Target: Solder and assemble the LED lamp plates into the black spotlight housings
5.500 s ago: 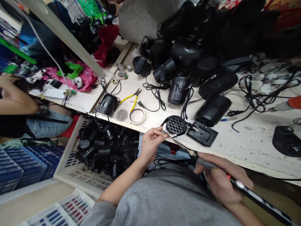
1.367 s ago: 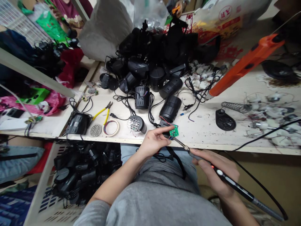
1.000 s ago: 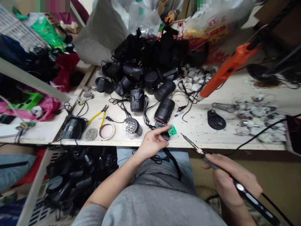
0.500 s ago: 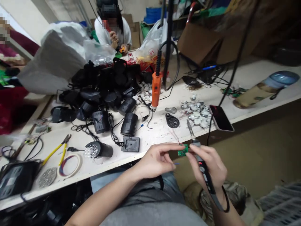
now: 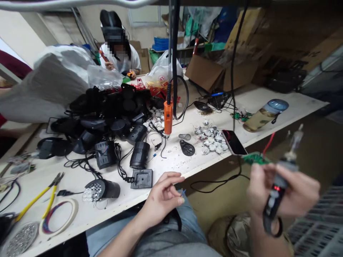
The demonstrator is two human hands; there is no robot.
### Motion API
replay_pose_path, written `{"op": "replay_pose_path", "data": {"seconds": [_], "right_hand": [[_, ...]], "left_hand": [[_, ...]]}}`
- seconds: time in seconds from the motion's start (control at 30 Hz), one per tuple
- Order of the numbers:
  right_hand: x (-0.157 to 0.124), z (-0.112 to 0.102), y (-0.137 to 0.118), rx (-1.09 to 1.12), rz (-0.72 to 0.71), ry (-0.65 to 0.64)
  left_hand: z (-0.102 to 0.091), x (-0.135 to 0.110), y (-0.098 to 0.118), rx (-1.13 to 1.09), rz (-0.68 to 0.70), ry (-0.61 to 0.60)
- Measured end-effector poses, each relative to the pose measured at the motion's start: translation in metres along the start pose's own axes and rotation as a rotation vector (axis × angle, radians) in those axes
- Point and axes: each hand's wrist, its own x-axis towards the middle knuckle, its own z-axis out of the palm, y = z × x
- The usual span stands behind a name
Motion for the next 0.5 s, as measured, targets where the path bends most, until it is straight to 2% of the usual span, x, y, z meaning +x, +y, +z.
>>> {"op": "replay_pose_path", "data": {"seconds": [0.03,0.07,0.13,0.2,0.27,0.37,0.43,0.5], "right_hand": [[0.017,0.012,0.014,-0.126,-0.026,0.131],[0.037,0.028,0.029,-0.193,-0.058,0.161],[0.078,0.062,0.06,-0.239,-0.086,0.17],[0.116,0.093,0.092,-0.234,-0.064,0.085],[0.144,0.113,0.119,-0.245,-0.014,0.085],[0.165,0.118,0.143,-0.244,0.069,0.111],[0.166,0.111,0.147,-0.242,0.093,0.122],[0.159,0.099,0.14,-0.246,0.067,0.147]], "left_hand": [[-0.004,-0.002,-0.003,0.018,-0.031,0.006],[-0.007,-0.004,-0.005,0.035,-0.062,0.006],[-0.012,-0.01,-0.007,0.068,-0.099,-0.006],[-0.015,-0.018,-0.009,0.074,-0.094,-0.009],[-0.017,-0.028,-0.011,0.046,-0.079,-0.001],[-0.021,-0.046,-0.016,-0.041,-0.126,-0.011],[-0.023,-0.056,-0.015,-0.115,-0.185,-0.044],[-0.024,-0.063,-0.006,-0.203,-0.224,-0.085]]}}
